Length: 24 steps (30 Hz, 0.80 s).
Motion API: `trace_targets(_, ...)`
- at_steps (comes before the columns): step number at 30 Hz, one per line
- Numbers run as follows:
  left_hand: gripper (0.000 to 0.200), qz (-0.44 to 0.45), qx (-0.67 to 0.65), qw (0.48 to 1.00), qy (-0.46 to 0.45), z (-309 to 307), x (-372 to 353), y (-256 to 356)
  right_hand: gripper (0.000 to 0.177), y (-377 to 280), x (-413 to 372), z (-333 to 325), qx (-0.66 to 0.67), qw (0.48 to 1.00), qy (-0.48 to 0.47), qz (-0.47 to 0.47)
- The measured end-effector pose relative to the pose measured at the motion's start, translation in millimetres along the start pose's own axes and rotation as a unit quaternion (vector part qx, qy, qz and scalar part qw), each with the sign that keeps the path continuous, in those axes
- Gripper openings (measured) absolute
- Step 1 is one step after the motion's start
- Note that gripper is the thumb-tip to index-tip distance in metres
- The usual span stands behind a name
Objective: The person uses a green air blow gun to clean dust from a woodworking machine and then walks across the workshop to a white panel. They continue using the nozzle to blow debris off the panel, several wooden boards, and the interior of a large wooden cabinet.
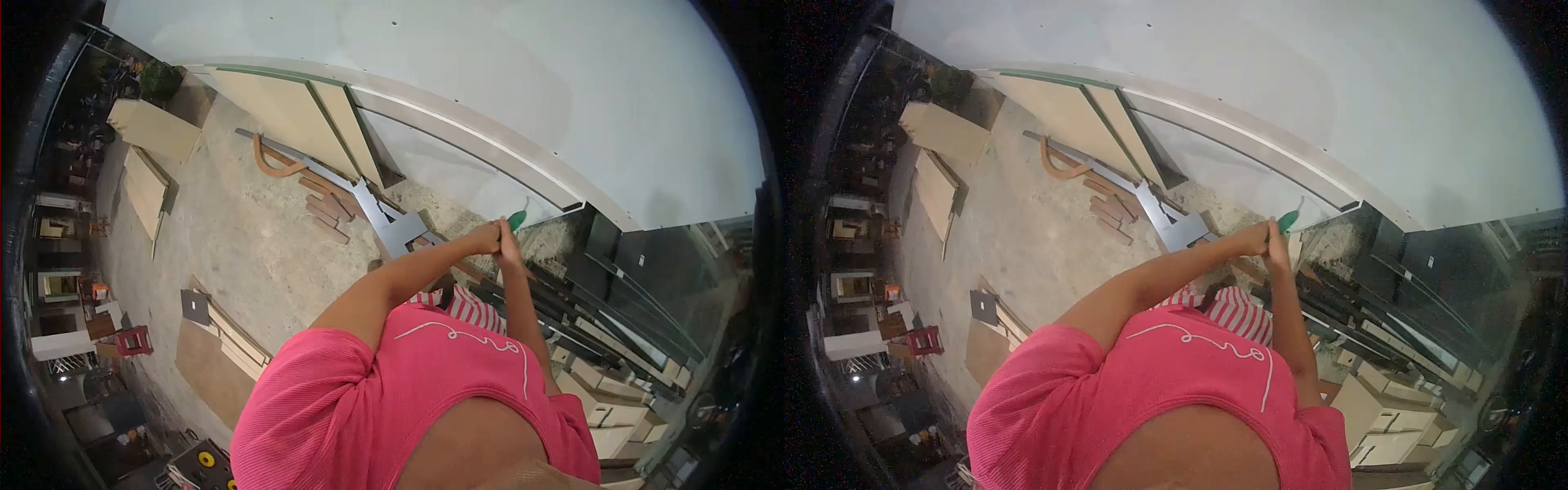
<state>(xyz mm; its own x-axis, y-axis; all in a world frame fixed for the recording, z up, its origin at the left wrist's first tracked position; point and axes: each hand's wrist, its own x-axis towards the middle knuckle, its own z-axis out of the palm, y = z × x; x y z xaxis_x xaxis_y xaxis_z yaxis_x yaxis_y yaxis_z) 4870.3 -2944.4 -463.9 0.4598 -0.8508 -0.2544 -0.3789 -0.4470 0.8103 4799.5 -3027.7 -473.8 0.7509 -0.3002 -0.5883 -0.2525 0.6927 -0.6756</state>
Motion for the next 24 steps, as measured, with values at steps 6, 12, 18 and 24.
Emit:
trace_targets(6,0.053,-0.059,-0.170,0.976,0.120,-26.8,-78.8,-45.0,0.044,32.3,-20.8,72.5,-0.236,0.959,-0.113,-0.113)
trace_targets(12,0.046,-0.215,-0.271,0.932,0.107,-114.6,-109.5,-69.1,0.042,57.8,54.2,154.6,-0.300,0.942,-0.116,0.093)
trace_targets(18,0.049,-0.154,-0.311,0.915,0.203,-180.4,-104.3,-114.7,0.043,56.2,110.7,230.9,-0.372,0.919,-0.125,0.047)
trace_targets(24,0.046,-0.117,-0.371,0.896,0.215,-196.8,-95.6,-145.1,0.050,56.5,128.4,258.9,-0.439,0.893,-0.075,0.063)
